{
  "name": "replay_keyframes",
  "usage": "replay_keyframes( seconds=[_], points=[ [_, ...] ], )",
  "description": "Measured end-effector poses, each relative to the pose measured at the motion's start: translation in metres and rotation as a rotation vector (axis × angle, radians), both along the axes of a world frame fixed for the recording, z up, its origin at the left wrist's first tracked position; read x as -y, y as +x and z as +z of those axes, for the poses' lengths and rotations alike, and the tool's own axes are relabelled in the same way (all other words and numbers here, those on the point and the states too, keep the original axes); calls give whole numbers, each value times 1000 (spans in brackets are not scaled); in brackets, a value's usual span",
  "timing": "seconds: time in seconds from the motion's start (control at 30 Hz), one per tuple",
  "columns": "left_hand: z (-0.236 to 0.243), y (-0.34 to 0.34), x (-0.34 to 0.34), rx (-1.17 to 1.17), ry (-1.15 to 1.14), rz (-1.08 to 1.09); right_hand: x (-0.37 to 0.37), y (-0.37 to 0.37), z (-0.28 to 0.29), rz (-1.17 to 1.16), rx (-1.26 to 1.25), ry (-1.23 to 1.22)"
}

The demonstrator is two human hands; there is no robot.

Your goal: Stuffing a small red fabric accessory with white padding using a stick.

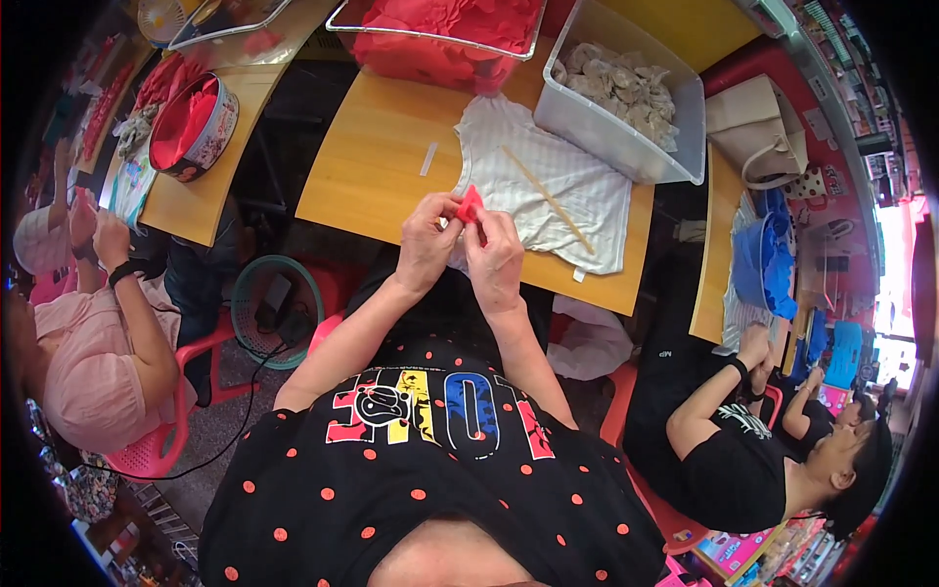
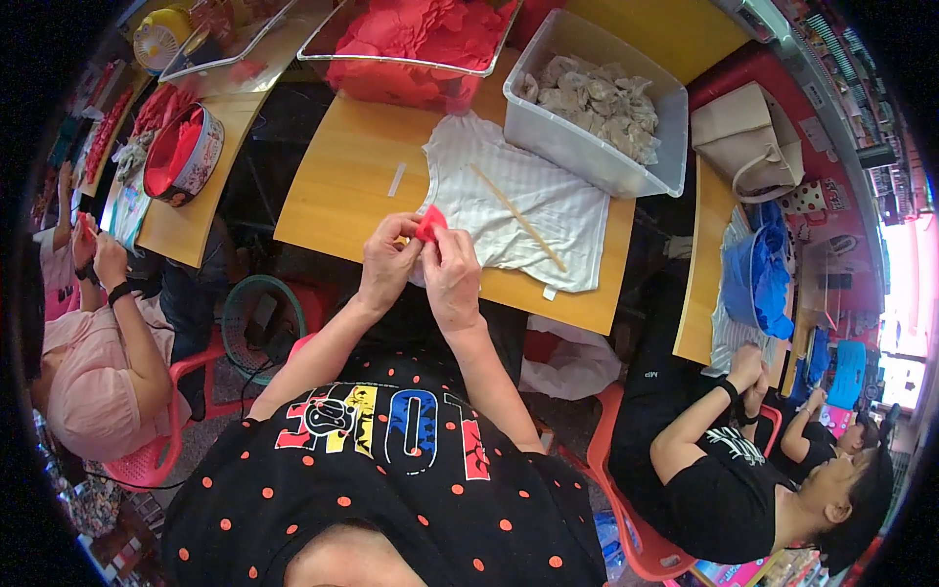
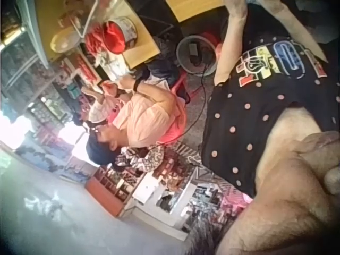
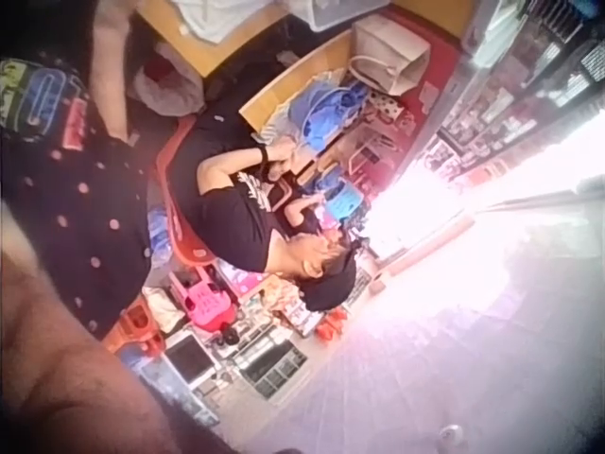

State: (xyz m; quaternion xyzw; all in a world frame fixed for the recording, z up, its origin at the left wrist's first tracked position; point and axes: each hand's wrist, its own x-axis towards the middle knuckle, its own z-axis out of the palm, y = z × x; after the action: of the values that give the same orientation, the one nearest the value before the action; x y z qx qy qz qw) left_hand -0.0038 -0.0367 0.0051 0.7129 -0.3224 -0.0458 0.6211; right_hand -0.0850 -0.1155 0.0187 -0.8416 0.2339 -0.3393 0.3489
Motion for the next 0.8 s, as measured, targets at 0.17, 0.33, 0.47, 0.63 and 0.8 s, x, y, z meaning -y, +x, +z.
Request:
replay_keyframes(
  seconds=[0.17,0.33,0.47,0.63,0.8],
  points=[
    [-12,-3,1,-352,11,-14,-4,-1,-2,15,27,-101],
    [-8,-3,2,-237,-28,-43,-6,-1,-3,-1,59,-25],
    [-10,4,-1,77,48,-58,-7,-2,-4,-2,-4,-17],
    [-16,4,-4,-25,85,-14,-6,-1,-12,24,-54,62],
    [-18,-1,-1,-259,-108,-10,-7,-1,-14,62,-61,187]
  ],
)
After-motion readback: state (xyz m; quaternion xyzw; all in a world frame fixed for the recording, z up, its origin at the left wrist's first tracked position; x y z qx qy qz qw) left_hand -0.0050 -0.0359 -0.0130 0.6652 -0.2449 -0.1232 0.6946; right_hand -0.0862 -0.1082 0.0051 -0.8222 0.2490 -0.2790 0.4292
